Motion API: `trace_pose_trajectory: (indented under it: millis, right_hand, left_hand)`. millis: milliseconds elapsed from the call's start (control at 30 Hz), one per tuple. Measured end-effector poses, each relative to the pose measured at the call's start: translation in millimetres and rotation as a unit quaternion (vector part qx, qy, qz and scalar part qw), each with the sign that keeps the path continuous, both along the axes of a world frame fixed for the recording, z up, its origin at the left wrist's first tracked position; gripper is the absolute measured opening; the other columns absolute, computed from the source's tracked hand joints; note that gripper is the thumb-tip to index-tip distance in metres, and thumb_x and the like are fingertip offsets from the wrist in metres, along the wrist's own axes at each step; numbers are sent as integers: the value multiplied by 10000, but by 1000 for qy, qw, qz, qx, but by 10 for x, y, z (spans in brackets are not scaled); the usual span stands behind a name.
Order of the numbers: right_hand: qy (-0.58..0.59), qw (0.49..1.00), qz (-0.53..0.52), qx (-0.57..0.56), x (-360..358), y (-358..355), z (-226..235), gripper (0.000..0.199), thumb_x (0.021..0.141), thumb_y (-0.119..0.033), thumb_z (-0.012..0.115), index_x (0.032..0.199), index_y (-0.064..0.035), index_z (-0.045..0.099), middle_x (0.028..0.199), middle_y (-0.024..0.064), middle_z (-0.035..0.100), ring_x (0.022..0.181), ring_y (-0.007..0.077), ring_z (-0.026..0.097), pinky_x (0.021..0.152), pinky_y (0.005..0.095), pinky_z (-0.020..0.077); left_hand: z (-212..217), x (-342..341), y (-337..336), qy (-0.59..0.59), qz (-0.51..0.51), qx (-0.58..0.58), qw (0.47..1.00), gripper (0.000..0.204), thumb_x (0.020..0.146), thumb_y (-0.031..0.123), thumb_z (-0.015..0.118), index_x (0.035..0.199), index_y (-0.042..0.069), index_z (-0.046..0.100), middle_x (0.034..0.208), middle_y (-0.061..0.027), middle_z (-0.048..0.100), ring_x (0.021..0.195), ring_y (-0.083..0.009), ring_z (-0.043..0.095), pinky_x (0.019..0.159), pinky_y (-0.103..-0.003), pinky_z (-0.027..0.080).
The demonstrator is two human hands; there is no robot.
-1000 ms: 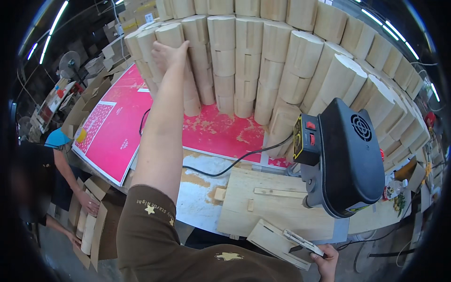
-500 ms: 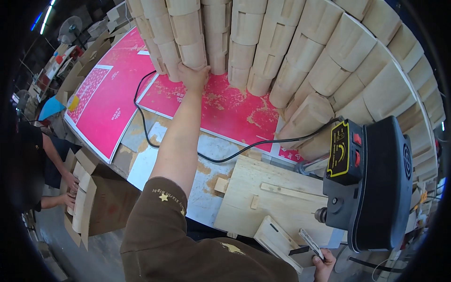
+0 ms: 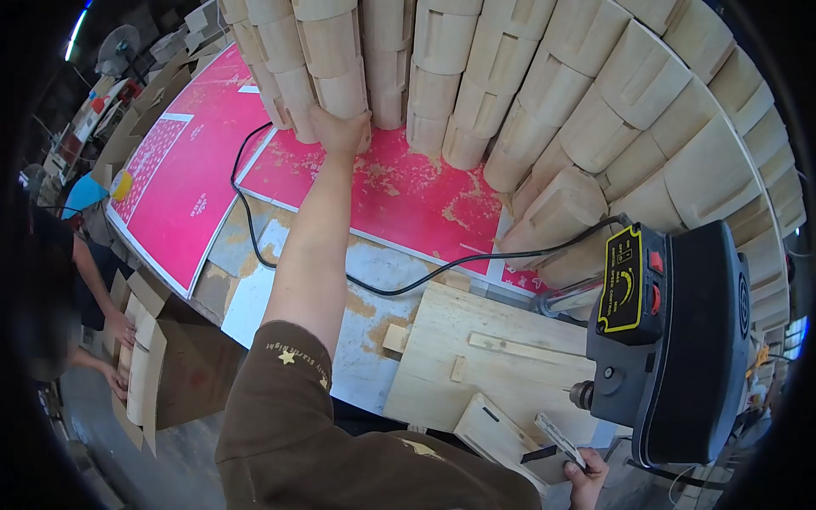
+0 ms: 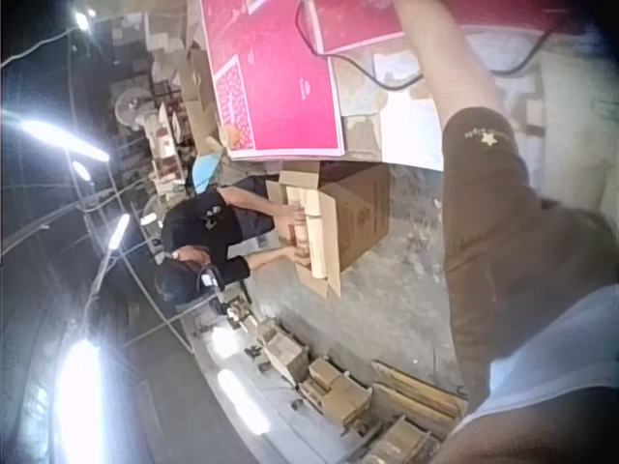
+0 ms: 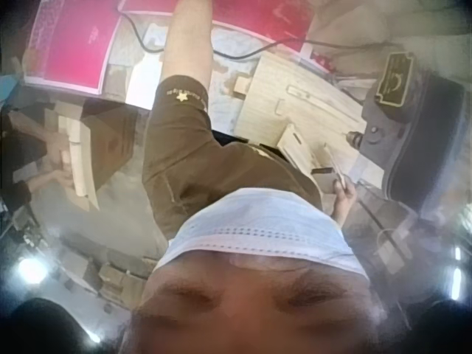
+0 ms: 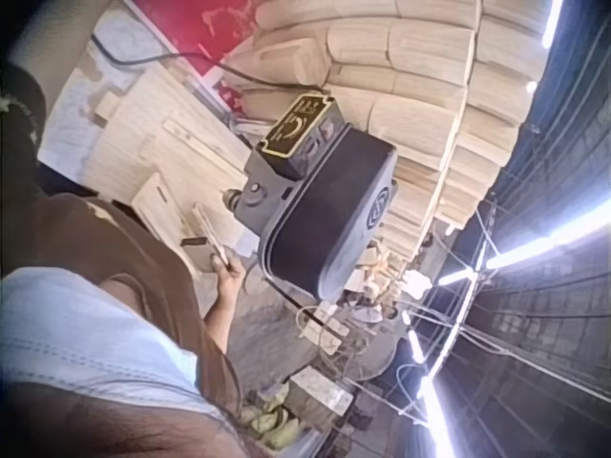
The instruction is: Using a stationary drilling machine to process cylindrical wooden furniture components.
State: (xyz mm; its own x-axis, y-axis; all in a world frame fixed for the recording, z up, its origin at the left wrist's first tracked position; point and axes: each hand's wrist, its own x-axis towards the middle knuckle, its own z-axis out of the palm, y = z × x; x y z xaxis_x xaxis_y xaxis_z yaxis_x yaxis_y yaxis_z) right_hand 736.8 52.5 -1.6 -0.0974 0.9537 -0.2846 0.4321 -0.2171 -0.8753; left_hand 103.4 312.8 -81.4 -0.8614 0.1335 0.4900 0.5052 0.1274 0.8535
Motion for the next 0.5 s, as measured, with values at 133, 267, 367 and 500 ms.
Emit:
trace_pose_trajectory:
  millis: [133,267,367,500]
  right_hand:
    - [23,999,13,23,24,52,-23,260,663,-171,729,810,16,625,749,10,538,680,96,479,615,221,364]
    - [19,998,49,42,23,68,-5,250,648,-139,735,800,27,626,759,25,553,702,111,495,628,235,376]
    - [9,996,66,54,18,63,-9,251,642,-138,746,788,27,627,747,36,565,706,124,507,629,245,383]
    - [12,992,93,85,-20,94,-6,268,648,-156,766,798,24,635,743,48,587,704,138,523,629,253,396]
  left_hand:
    - [-41,83,-115,-3,-36,-17,999,696,486,161,791,1001,-15,357,1023,-252,464,965,-432,474,849,-463,421]
    - [-34,218,-245,-18,-45,-43,998,711,501,164,802,1015,-12,343,1052,-246,447,972,-426,482,848,-463,430]
    - [52,365,-411,-37,-68,-48,996,703,515,156,810,1019,-16,351,1061,-233,447,989,-405,488,855,-457,434]
    - [244,676,-699,-96,-114,-42,988,705,522,146,813,1029,-28,355,1074,-225,445,1003,-384,492,852,-438,442]
